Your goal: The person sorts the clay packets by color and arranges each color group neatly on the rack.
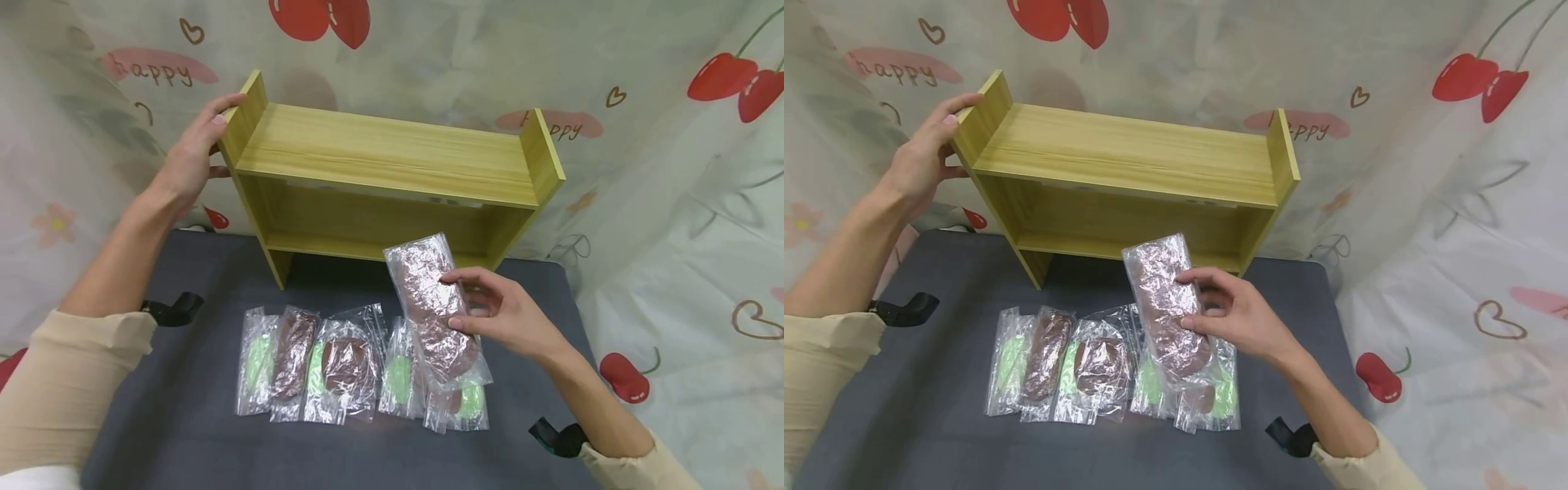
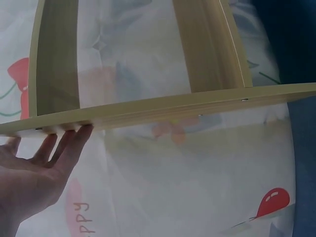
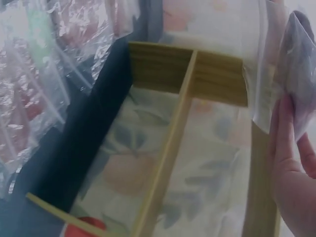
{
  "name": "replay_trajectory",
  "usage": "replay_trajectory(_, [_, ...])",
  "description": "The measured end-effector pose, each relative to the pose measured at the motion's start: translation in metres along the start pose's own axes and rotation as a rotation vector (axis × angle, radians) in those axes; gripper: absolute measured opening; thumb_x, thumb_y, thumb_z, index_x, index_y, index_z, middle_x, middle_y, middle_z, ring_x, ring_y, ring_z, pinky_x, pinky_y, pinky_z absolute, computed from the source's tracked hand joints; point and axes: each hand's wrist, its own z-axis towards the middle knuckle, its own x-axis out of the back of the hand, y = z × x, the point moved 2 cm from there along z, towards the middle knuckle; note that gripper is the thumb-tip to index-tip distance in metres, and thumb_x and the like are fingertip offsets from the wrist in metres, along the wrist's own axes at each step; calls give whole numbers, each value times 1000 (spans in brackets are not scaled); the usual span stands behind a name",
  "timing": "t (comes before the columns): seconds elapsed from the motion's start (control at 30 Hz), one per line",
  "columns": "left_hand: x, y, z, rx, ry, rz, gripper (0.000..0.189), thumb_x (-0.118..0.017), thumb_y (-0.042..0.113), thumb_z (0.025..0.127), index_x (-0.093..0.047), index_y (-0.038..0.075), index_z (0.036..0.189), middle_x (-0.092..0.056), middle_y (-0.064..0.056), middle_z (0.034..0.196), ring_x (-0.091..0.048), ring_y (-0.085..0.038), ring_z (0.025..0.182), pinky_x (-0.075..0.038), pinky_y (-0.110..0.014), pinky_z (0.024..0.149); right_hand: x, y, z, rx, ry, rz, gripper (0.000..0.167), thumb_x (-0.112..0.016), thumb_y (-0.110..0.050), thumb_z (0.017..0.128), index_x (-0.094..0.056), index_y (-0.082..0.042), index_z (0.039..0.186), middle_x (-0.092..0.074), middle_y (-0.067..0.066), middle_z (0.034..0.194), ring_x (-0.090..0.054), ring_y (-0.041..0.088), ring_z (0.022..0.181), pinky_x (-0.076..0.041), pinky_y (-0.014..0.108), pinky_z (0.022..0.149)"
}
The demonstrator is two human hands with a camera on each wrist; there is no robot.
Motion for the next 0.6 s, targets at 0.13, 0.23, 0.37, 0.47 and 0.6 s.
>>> replay_trajectory(0.13, [-1,0,-2,-16,8,7,49,-20,41,107,-26,35,155,-37,-8,143,-43,-26,124,-37,-51,95,-1,-12,10,-10,-1,18,56,-76,2,84,-53,-5,135,-51,10,137,-63,25,100,-56,29,72])
replay_trajectory(0.23, [-1,-1,-2,-21,20,11,49,-18,41,107,-26,35,155,-40,-8,140,-45,-25,122,-39,-48,93,-2,-22,18,-10,8,40,56,-75,2,85,-52,-6,136,-50,9,137,-63,25,92,-55,28,70])
replay_trajectory(0.37, [-1,0,-2,-27,29,19,49,-18,42,108,-26,35,155,-42,-9,137,-46,-24,119,-39,-47,92,-3,-34,30,0,29,39,56,-76,0,86,-53,-8,137,-50,7,138,-64,26,98,-55,30,71])
replay_trajectory(0.47, [-1,0,-1,-28,30,18,49,-18,41,107,-26,34,155,-41,-9,138,-46,-24,119,-39,-45,91,-5,-43,38,0,50,13,57,-77,-2,85,-55,-10,137,-52,4,139,-64,26,109,-56,31,75])
replay_trajectory(0.6, [-2,-2,-1,-28,29,8,49,-18,41,107,-26,34,155,-38,-8,142,-44,-25,122,-40,-46,91,-7,-53,48,-1,70,2,57,-78,-5,85,-56,-12,137,-53,2,140,-60,24,118,-55,31,84])
